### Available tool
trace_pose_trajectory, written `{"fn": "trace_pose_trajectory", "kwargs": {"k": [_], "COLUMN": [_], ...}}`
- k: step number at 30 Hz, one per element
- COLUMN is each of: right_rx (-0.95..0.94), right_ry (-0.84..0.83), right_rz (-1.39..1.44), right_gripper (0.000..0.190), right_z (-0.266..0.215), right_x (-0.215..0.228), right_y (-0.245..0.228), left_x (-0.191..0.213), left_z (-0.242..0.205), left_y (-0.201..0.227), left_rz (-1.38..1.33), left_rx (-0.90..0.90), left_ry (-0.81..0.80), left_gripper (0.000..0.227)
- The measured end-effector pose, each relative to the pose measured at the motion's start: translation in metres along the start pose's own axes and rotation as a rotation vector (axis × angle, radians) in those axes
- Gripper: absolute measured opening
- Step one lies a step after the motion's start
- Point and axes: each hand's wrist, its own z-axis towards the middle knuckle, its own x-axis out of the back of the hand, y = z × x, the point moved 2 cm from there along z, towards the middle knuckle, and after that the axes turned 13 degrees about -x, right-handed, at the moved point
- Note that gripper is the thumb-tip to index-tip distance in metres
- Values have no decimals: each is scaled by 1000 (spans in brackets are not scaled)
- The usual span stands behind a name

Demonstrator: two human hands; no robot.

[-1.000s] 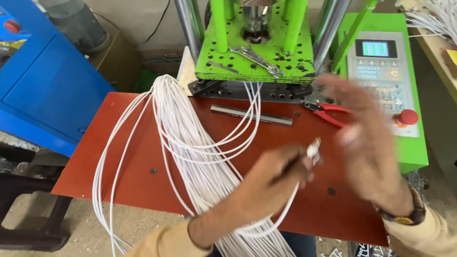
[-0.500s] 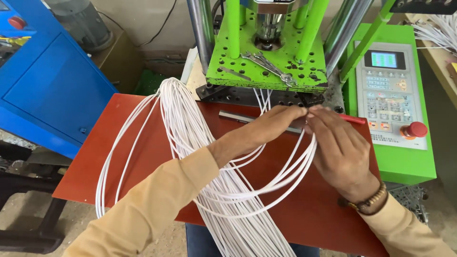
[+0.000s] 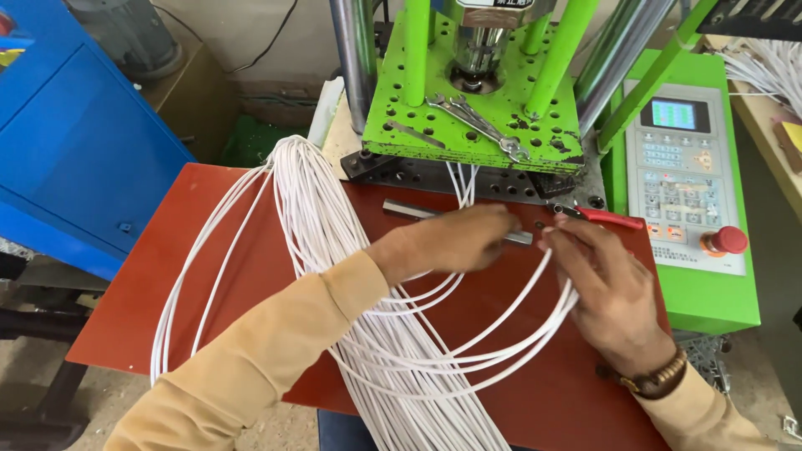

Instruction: Organizing and inserting multiple white cables into a plastic connector strip at a factory workstation.

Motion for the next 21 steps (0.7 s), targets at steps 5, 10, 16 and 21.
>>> {"fn": "trace_pose_trajectory", "kwargs": {"k": [5, 10, 16, 21], "right_rx": [-2, -47, -3, -58], "right_ry": [137, 173, 214, 176], "right_rz": [-26, -19, -5, 75], "right_gripper": [32, 27, 23, 23], "right_z": [-3, -2, -6, -5], "right_x": [15, 15, 11, 7], "right_y": [-9, -6, 1, 0], "left_x": [-19, -3, -23, -10], "left_z": [0, 19, 33, 17], "left_y": [-31, -13, -12, 4], "left_rz": [631, 342, 41, 166], "left_rx": [-30, -60, -7, 4], "left_ry": [-140, -128, -199, -264], "left_gripper": [40, 31, 34, 42]}}
